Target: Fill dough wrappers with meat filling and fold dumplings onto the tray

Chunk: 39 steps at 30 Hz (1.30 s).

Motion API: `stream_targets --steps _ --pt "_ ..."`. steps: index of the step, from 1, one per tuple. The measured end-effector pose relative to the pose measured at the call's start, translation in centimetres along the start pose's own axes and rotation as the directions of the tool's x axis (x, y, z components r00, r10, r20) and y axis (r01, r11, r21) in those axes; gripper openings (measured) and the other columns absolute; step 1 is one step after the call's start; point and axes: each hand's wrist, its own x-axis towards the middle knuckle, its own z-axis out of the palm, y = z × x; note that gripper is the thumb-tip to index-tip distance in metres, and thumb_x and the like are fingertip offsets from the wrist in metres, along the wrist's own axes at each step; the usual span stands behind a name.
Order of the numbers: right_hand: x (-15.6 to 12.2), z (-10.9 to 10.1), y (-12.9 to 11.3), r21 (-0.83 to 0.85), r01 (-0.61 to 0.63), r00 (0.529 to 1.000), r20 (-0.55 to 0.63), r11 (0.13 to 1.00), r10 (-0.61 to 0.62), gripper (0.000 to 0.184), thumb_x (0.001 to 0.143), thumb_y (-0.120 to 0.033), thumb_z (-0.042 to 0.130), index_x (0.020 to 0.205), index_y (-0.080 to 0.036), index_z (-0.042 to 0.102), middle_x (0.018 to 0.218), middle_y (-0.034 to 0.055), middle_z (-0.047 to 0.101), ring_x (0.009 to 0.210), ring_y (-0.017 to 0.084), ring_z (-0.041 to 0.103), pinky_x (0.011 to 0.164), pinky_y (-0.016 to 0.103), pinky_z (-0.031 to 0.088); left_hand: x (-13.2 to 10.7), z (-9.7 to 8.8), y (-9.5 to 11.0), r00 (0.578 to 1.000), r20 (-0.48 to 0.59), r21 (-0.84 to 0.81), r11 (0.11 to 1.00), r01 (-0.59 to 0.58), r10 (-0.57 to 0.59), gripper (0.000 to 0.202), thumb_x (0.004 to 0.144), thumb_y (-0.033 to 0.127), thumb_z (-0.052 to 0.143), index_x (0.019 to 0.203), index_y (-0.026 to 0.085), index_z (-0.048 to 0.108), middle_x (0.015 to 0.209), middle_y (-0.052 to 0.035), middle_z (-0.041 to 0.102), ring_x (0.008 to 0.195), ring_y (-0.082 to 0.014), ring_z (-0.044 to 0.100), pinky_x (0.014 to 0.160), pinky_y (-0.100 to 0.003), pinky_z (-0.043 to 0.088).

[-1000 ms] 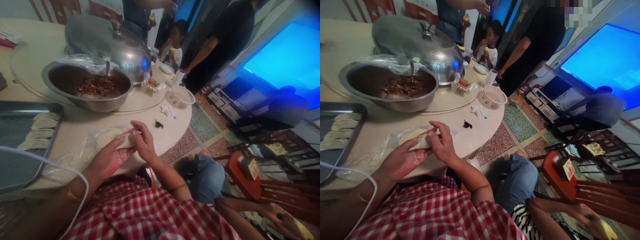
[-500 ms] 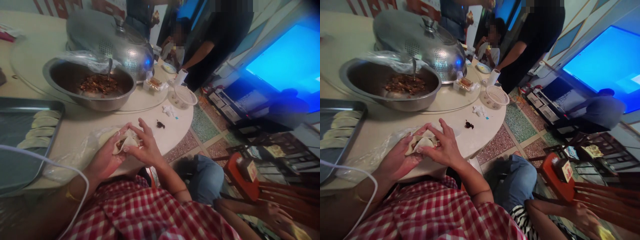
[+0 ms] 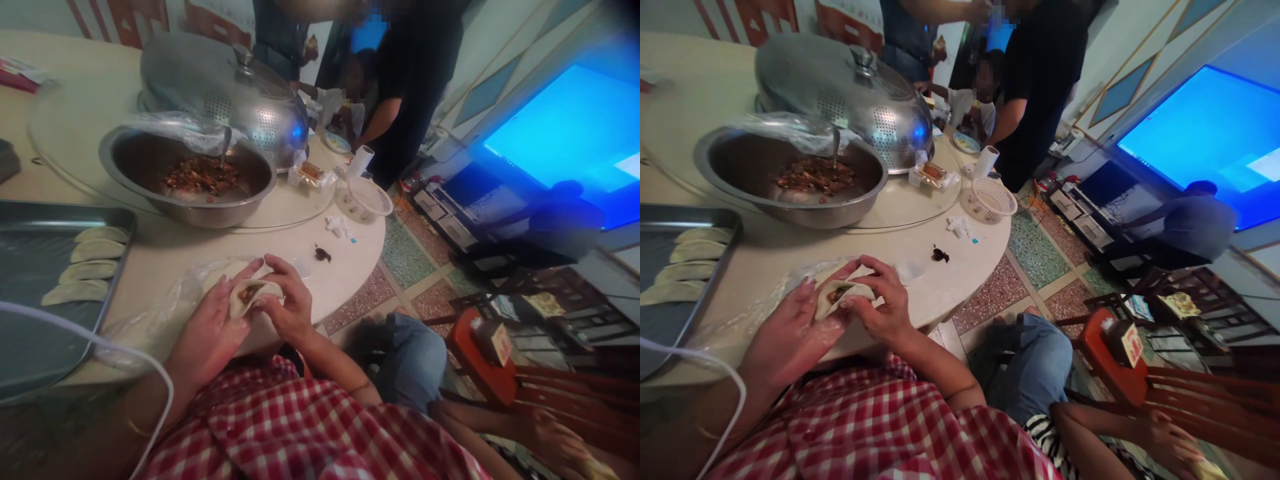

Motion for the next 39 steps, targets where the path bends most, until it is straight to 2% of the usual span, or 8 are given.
stream_targets --steps 4,7,10,18,26,31,36,39 --pt "-0.7 1.2 -0.2 0.233 -0.202 0.972 -0.071 0.951 0.223 0.034 0.08 -0.054 0.075 0.095 -0.024 0.068 0.102 0.0074 0.077 0.096 0.023 0.073 0.093 0.041 0.059 0.1 -1.8 -0.2 0.992 -0.031 0.164 0.979 -0.119 0.125 0.038 0.083 0.049 0.069 0.112 0.026 0.07 0.107 -0.0042 0.075 0.108 -0.0255 0.067 0.093 -0.037 0.056" --pt "-1.1 1.6 -0.3 0.384 -0.437 0.885 0.023 0.813 0.465 0.043 0.072 -0.059 0.08 0.095 -0.025 0.065 0.078 -0.0013 0.073 0.065 0.016 0.07 0.067 0.033 0.063 0.5 -3.3 0.0 0.979 -0.083 0.275 0.949 -0.156 0.185 0.036 0.074 0.046 0.078 0.102 0.024 0.071 0.097 -0.0026 0.075 0.092 -0.0222 0.069 0.078 -0.03 0.055" --pt "-1.2 1.7 -0.6 0.478 -0.54 0.822 0.122 0.693 0.557 0.052 0.063 -0.057 0.087 0.099 -0.026 0.067 0.083 -0.0029 0.074 0.066 0.013 0.07 0.065 0.03 0.064 1.0 -4.2 0.4 0.971 -0.114 0.373 0.915 -0.156 0.212 0.039 0.067 0.045 0.084 0.096 0.022 0.072 0.083 -0.001 0.074 0.077 -0.0178 0.067 0.069 -0.026 0.053" --pt "-1.5 1.3 -1.8 0.431 -0.549 0.826 0.147 0.716 0.544 0.043 0.073 -0.059 0.08 0.096 -0.024 0.075 0.088 0.0003 0.076 0.072 0.013 0.071 0.072 0.033 0.065 1.4 -4.6 1.5 0.935 -0.035 0.604 0.753 -0.261 0.352 0.032 0.063 0.044 0.084 0.08 0.02 0.071 0.076 -0.0011 0.072 0.073 -0.0174 0.065 0.07 -0.029 0.052" --pt "-2.0 1.3 -1.3 0.331 -0.396 0.914 0.049 0.856 0.404 0.033 0.082 -0.056 0.073 0.094 -0.026 0.077 0.102 0.003 0.074 0.079 0.013 0.07 0.071 0.031 0.065 1.0 -4.1 2.7 0.958 0.09 0.664 0.701 -0.262 0.273 0.018 0.073 0.038 0.077 0.077 0.021 0.072 0.074 0.0043 0.071 0.072 -0.0142 0.062 0.068 -0.024 0.049" --pt "-1.5 1.3 -1.1 0.396 -0.461 0.868 0.014 0.794 0.497 0.039 0.076 -0.06 0.076 0.089 -0.024 0.075 0.089 0.0007 0.073 0.068 0.011 0.066 0.067 0.029 0.064 1.1 -3.9 2.8 0.934 0.116 0.786 0.544 -0.295 0.338 0.021 0.072 0.042 0.075 0.074 0.021 0.071 0.076 0.0016 0.072 0.075 -0.017 0.063 0.07 -0.026 0.05" --pt "-1.2 1.3 -1.4 0.447 -0.462 0.858 0.007 0.766 0.513 0.038 0.073 -0.06 0.079 0.084 -0.023 0.074 0.084 -0.0004 0.071 0.065 0.009 0.065 0.064 0.026 0.063 1.5 -4.0 2.6 0.929 0.061 0.824 0.507 -0.253 0.364 0.036 0.069 0.05 0.077 0.091 0.023 0.073 0.084 -0.0016 0.074 0.075 -0.0195 0.064 0.072 -0.03 0.051" --pt "-1.2 1.4 -1.4 0.434 -0.452 0.865 0.001 0.779 0.502 0.039 0.073 -0.06 0.078 0.084 -0.024 0.075 0.085 -0.0001 0.071 0.068 0.01 0.066 0.065 0.026 0.063 1.8 -4.1 2.7 0.932 0.109 0.849 0.455 -0.268 0.346 0.031 0.071 0.051 0.075 0.083 0.023 0.073 0.084 -0.0025 0.072 0.078 -0.0207 0.064 0.078 -0.032 0.05"
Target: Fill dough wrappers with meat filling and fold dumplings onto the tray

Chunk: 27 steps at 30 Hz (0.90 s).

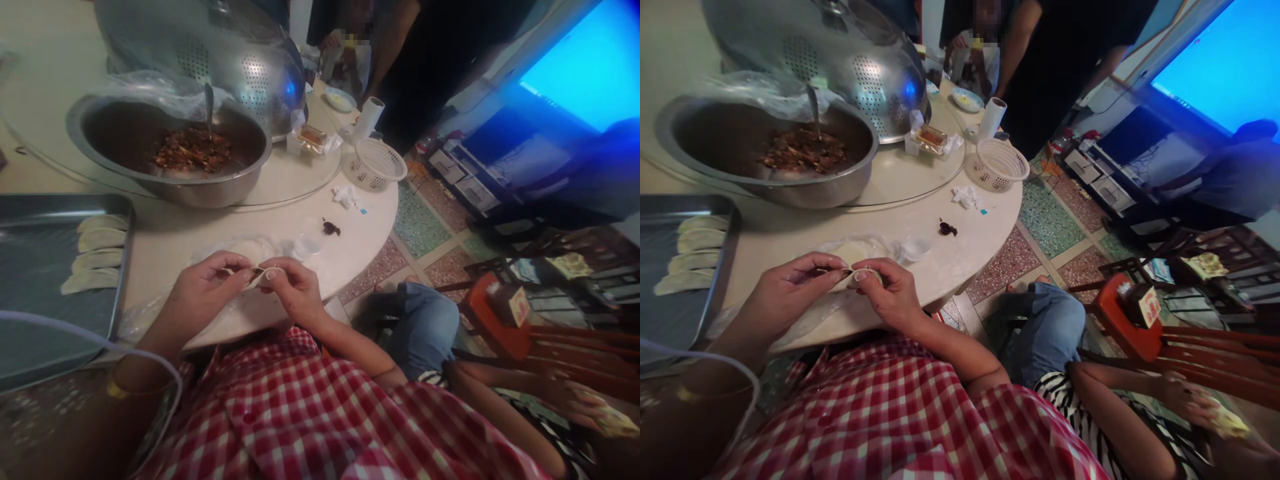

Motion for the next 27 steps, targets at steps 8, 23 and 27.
stream_targets --steps 8,23,27 --pt "0.5 -0.2 0.0 -0.097 -0.003 1.0 -0.014 0.995 0.001 0.034 0.078 -0.055 0.075 0.087 -0.023 0.073 0.08 -0.001 0.071 0.061 0.009 0.063 0.059 0.025 0.058 0.0 0.0 -0.4 0.983 0.002 -0.013 0.983 -0.185 0.185 0.018 0.079 0.043 0.07 0.077 0.025 0.071 0.085 -0.0024 0.069 0.085 -0.0219 0.062 0.085 -0.034 0.048" --pt "-0.2 0.1 -0.5 -0.351 0.457 0.888 0.14 0.817 -0.437 0.026 0.095 -0.048 0.056 0.089 -0.026 0.069 0.091 0.0051 0.074 0.091 0.018 0.071 0.08 0.037 0.061 -1.3 -0.1 1.2 0.927 -0.025 0.034 0.927 -0.374 0.374 0.007 0.084 0.034 0.069 0.078 0.031 0.071 0.085 0.0008 0.068 0.084 -0.0212 0.062 0.089 -0.034 0.046" --pt "-0.4 0.1 -0.9 -0.363 0.544 0.837 0.175 0.757 -0.518 0.015 0.095 -0.037 0.058 0.094 -0.026 0.068 0.092 0.0053 0.076 0.094 0.018 0.072 0.082 0.035 0.061 -1.6 -0.2 1.3 0.919 -0.014 0.118 0.914 -0.389 0.393 0.005 0.086 0.032 0.067 0.083 0.029 0.069 0.085 0.0029 0.068 0.083 -0.0185 0.062 0.087 -0.031 0.046"
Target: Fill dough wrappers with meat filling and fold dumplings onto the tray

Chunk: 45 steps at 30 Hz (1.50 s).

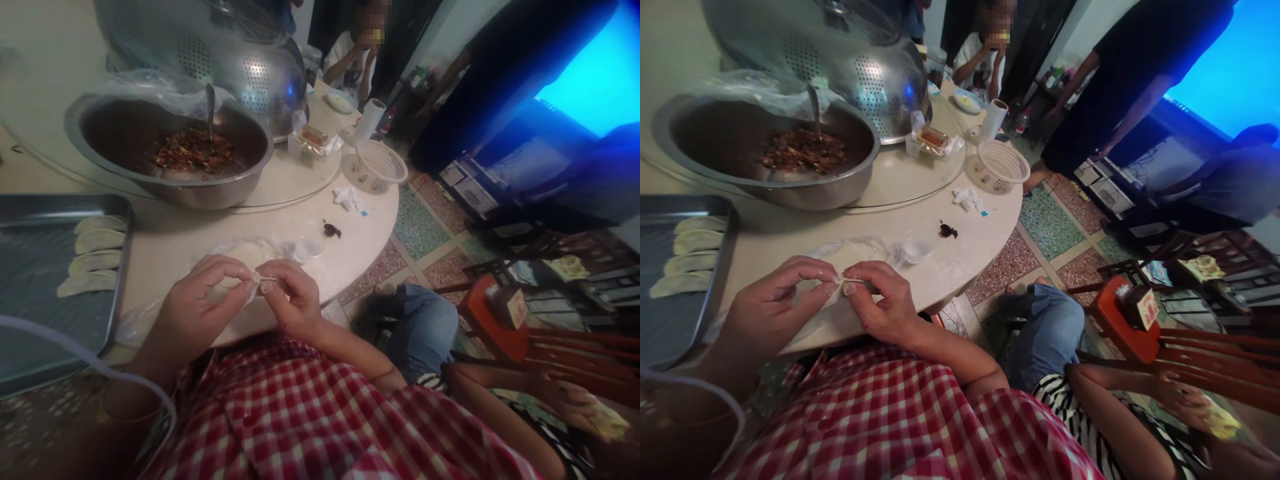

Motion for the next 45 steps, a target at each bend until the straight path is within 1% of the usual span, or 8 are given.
stream_targets --steps 4,8,17,22,27,30,40,45 --pt "0.0 0.0 0.1 0.012 0.047 0.999 0.019 0.999 -0.047 0.013 0.093 -0.034 0.062 0.095 -0.023 0.067 0.093 0.0062 0.076 0.092 0.018 0.072 0.084 0.035 0.061 -0.1 -0.1 -0.2 0.999 0.005 0.08 0.996 -0.041 0.041 0.006 0.088 0.03 0.064 0.093 0.028 0.067 0.088 0.0038 0.068 0.083 -0.0167 0.063 0.084 -0.029 0.048" --pt "0.0 -0.1 0.1 0.006 0.113 0.993 0.014 0.994 -0.113 0.006 0.091 -0.027 0.066 0.094 -0.021 0.067 0.091 0.0055 0.075 0.089 0.016 0.072 0.083 0.03 0.06 -0.1 -0.3 -0.4 0.991 0.044 0.081 0.988 -0.13 0.126 0.005 0.089 0.022 0.063 0.089 0.026 0.066 0.088 0.0037 0.067 0.084 -0.0154 0.062 0.085 -0.029 0.048" --pt "0.3 -0.2 -0.2 -0.069 0.193 0.98 -0.041 0.979 -0.196 0.004 0.093 -0.024 0.065 0.093 -0.02 0.065 0.085 0.0034 0.073 0.083 0.014 0.071 0.078 0.027 0.06 1.0 -0.5 1.1 0.984 0.121 -0.107 0.984 0.141 -0.128 0.013 0.082 0.029 0.062 0.074 0.022 0.067 0.08 0.0008 0.067 0.077 -0.0145 0.062 0.077 -0.026 0.05" --pt "0.4 -0.5 -0.3 -0.121 0.186 0.981 -0.024 0.975 -0.19 0.011 0.097 -0.025 0.059 0.1 -0.019 0.067 0.089 0.0048 0.074 0.085 0.014 0.071 0.076 0.026 0.06 0.7 -0.6 1.4 0.983 0.101 -0.097 0.982 0.163 -0.153 0.011 0.081 0.032 0.064 0.078 0.023 0.071 0.084 0.0003 0.07 0.081 -0.0151 0.064 0.079 -0.026 0.052" --pt "0.3 -1.0 -0.4 -0.172 0.256 0.962 -0.053 0.951 -0.269 0.014 0.097 -0.02 0.057 0.104 -0.021 0.069 0.093 0.0055 0.072 0.089 0.015 0.07 0.075 0.028 0.062 0.1 -1.2 0.4 0.981 0.061 0.007 0.983 0.182 -0.182 0.018 0.081 0.04 0.068 0.088 0.023 0.071 0.092 -0.0006 0.073 0.087 -0.0175 0.066 0.087 -0.029 0.052" --pt "0.1 -0.9 -0.4 -0.204 0.311 0.941 -0.074 0.928 -0.331 0.015 0.098 -0.02 0.056 0.107 -0.021 0.068 0.094 0.0065 0.07 0.09 0.015 0.069 0.076 0.028 0.063 0.0 -1.5 0.1 0.976 0.093 0.073 0.979 0.193 -0.199 0.023 0.081 0.046 0.068 0.086 0.024 0.071 0.089 -0.0005 0.073 0.084 -0.0186 0.065 0.084 -0.03 0.053" --pt "-0.3 -0.2 0.5 -0.341 0.296 0.942 -0.048 0.892 -0.331 0.014 0.099 -0.021 0.055 0.109 -0.022 0.065 0.093 0.0061 0.07 0.087 0.016 0.069 0.068 0.026 0.063 -0.2 -1.2 0.0 0.995 0.06 0.15 0.986 0.073 -0.082 0.015 0.086 0.04 0.062 0.078 0.028 0.066 0.081 0.0032 0.068 0.078 -0.0172 0.063 0.079 -0.028 0.048" --pt "0.0 0.0 0.6 -0.355 0.304 0.939 -0.047 0.884 -0.342 0.011 0.099 -0.021 0.054 0.105 -0.021 0.064 0.087 0.005 0.07 0.086 0.016 0.068 0.066 0.025 0.061 -0.3 -1.1 0.1 0.996 0.052 0.169 0.982 -0.079 0.071 0.009 0.09 0.032 0.061 0.082 0.028 0.063 0.084 0.0039 0.068 0.08 -0.0168 0.063 0.083 -0.029 0.047"
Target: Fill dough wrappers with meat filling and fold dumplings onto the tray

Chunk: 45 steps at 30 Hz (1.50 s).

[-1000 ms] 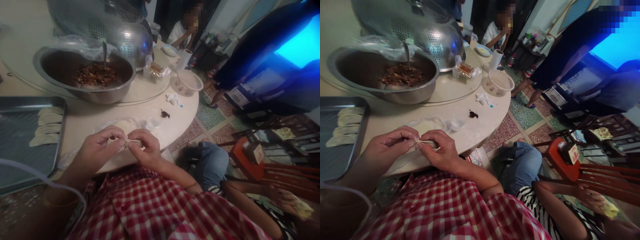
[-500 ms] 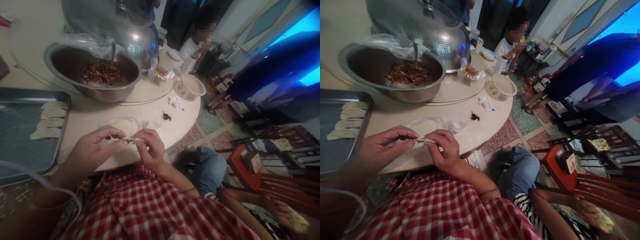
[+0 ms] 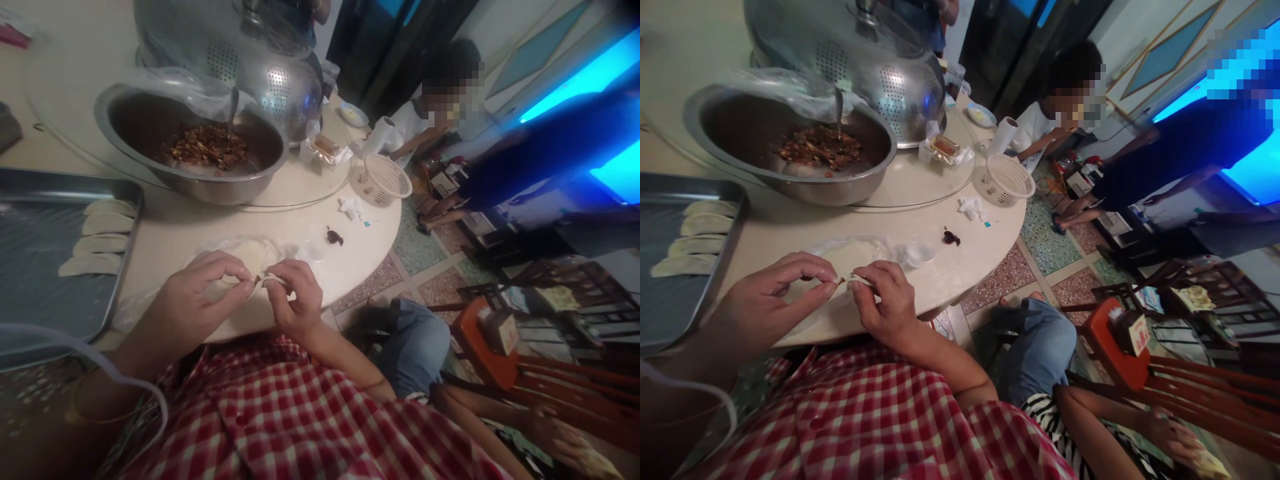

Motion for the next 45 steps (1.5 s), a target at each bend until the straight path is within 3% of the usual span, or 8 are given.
stream_targets --steps 4,11,14,17,25,29,36,45 --pt "0.3 0.1 0.0 0.011 -0.015 1.0 0.014 1.0 0.015 0.01 0.099 -0.022 0.053 0.102 -0.021 0.063 0.086 0.0043 0.07 0.086 0.016 0.068 0.07 0.028 0.06 -0.2 -0.1 0.1 0.992 -0.008 0.045 0.991 -0.125 0.125 0.006 0.092 0.026 0.06 0.086 0.028 0.062 0.087 0.0031 0.067 0.085 -0.0176 0.063 0.086 -0.031 0.046" --pt "0.4 0.1 -0.3 0.112 -0.037 0.998 0.056 0.993 0.031 0.008 0.097 -0.02 0.053 0.102 -0.021 0.06 0.089 0.0058 0.07 0.088 0.017 0.068 0.078 0.033 0.058 -0.2 -0.6 0.8 0.983 0.02 0.06 0.982 -0.181 0.181 0.009 0.091 0.021 0.06 0.09 0.029 0.063 0.087 0.0023 0.068 0.086 -0.0184 0.062 0.083 -0.031 0.047" --pt "0.4 -0.2 -0.6 0.12 0.004 0.992 0.123 0.993 -0.019 0.012 0.097 -0.021 0.05 0.106 -0.022 0.057 0.09 0.0059 0.071 0.09 0.018 0.069 0.078 0.034 0.059 -0.2 -0.8 1.0 0.978 0.04 0.061 0.976 -0.208 0.206 0.01 0.089 0.021 0.061 0.091 0.03 0.065 0.088 0.0015 0.069 0.088 -0.0196 0.062 0.083 -0.032 0.047" --pt "0.6 -0.4 -0.9 0.107 0.089 0.99 0.1 0.99 -0.1 0.014 0.097 -0.02 0.05 0.11 -0.022 0.057 0.089 0.0056 0.071 0.088 0.018 0.07 0.076 0.032 0.06 -0.2 -1.0 1.1 0.976 0.055 0.07 0.974 -0.216 0.213 0.01 0.089 0.021 0.061 0.092 0.029 0.066 0.089 0.001 0.069 0.088 -0.0197 0.062 0.085 -0.033 0.046" --pt "0.6 -0.9 -1.0 0.133 0.07 0.986 0.144 0.989 -0.089 0.016 0.094 -0.023 0.056 0.11 -0.023 0.059 0.094 0.007 0.073 0.091 0.018 0.072 0.075 0.032 0.062 -0.2 -1.3 1.5 0.987 0.018 0.09 0.983 -0.162 0.161 0.005 0.089 0.028 0.061 0.094 0.028 0.063 0.089 0.0019 0.068 0.084 -0.0193 0.063 0.082 -0.033 0.046" --pt "0.4 -1.1 -1.0 0.171 0.032 0.978 0.2 0.985 -0.067 0.019 0.09 -0.022 0.061 0.109 -0.023 0.059 0.096 0.0069 0.074 0.094 0.019 0.072 0.08 0.034 0.062 -0.1 -1.4 1.4 0.98 0.066 0.068 0.979 -0.191 0.186 0.006 0.091 0.022 0.06 0.094 0.027 0.062 0.09 0.0025 0.066 0.088 -0.017 0.061 0.083 -0.03 0.045" --pt "0.9 -0.9 -1.3 0.152 0.028 0.997 0.071 0.988 -0.039 0.01 0.092 -0.019 0.059 0.1 -0.023 0.062 0.09 0.005 0.072 0.088 0.016 0.071 0.076 0.03 0.06 -0.4 -1.3 0.7 0.991 0.121 -0.083 0.995 -0.047 0.057 0.008 0.09 0.023 0.059 0.089 0.026 0.066 0.091 0.0011 0.066 0.091 -0.0179 0.062 0.086 -0.031 0.046" --pt "1.2 -0.6 -1.1 0.145 0.015 0.998 0.065 0.989 -0.024 0.016 0.093 -0.017 0.06 0.107 -0.022 0.066 0.094 0.0056 0.073 0.091 0.016 0.071 0.079 0.03 0.062 -1.1 -0.4 0.8 1.0 0.017 0.02 1.0 0.009 -0.01 0.008 0.09 0.029 0.061 0.097 0.025 0.062 0.095 0.0001 0.065 0.089 -0.0177 0.061 0.091 -0.032 0.048"
